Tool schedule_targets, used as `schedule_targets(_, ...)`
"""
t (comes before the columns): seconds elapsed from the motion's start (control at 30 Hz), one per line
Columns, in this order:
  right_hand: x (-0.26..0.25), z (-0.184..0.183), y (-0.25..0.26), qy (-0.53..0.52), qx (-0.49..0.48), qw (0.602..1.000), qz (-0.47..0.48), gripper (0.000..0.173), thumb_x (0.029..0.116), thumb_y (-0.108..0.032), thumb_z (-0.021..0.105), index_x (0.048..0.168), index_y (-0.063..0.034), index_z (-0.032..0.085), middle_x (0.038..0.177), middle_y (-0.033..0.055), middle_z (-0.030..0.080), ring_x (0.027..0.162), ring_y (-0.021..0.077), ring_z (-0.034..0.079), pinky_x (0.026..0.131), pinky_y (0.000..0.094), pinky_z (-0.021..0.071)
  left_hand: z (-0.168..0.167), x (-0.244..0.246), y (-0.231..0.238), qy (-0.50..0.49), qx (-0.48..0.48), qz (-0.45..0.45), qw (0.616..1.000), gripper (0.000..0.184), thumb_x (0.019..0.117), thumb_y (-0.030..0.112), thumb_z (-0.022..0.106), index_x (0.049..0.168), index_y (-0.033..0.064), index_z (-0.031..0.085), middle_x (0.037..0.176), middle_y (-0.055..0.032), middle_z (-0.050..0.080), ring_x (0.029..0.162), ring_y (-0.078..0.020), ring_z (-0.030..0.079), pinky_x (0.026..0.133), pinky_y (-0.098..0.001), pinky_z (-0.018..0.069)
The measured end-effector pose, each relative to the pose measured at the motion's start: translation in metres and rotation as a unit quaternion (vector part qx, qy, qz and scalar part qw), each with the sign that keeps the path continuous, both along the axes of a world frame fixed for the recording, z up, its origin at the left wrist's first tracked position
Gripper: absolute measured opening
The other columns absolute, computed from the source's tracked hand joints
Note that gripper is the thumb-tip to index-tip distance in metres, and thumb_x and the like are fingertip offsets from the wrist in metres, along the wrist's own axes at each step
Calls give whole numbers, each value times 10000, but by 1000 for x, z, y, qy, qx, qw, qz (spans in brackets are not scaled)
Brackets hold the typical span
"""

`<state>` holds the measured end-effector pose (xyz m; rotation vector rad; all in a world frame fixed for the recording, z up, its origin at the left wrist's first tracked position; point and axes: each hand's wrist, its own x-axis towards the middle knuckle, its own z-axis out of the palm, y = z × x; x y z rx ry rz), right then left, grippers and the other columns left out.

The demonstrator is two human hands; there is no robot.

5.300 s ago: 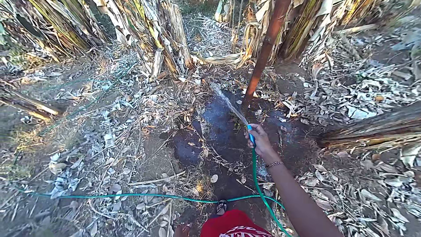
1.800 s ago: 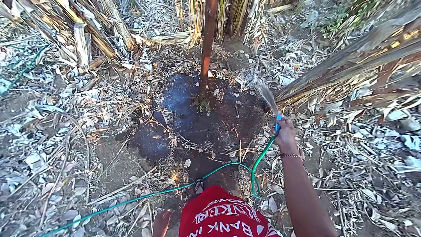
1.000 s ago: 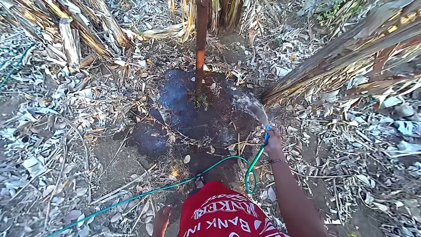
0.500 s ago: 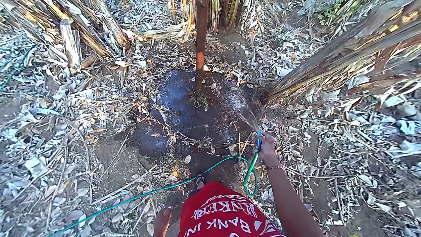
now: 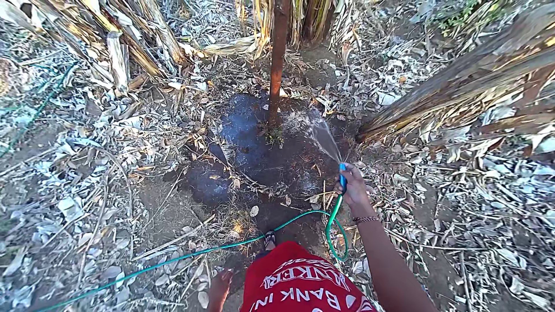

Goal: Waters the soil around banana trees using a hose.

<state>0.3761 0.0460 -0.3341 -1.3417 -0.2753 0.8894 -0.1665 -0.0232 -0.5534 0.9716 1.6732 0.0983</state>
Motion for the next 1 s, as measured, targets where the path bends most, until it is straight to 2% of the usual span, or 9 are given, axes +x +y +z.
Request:
schedule_targets(0.13,-6,17,13,-7,20,1000,14,279,1065,-116,462,1344,-112,487,720,71,563,437,105,462,386,238,418,1,1,0,2,3,1,1000,412,1041,268,606,1381,35,618,1211,-223,698,1068,-359,691,884,-561,556)
schedule_targets(0.33,-12,30,24,-21,38,999,29,269,1060,-114,471,1327,-106,491,722,69,567,431,97,456,386,230,413,-2,0,-3,7,6,-2,1000,392,1039,270,613,1365,53,637,1159,-208,715,985,-323,702,829,-516,561)
schedule_targets(1.0,-31,11,20,12,31,998,53,274,1062,-114,486,1334,-100,517,719,84,566,430,108,459,382,238,418,-15,-11,-11,-3,5,9,1000,409,1041,285,601,1379,55,627,1212,-203,705,1079,-342,698,893,-559,561)
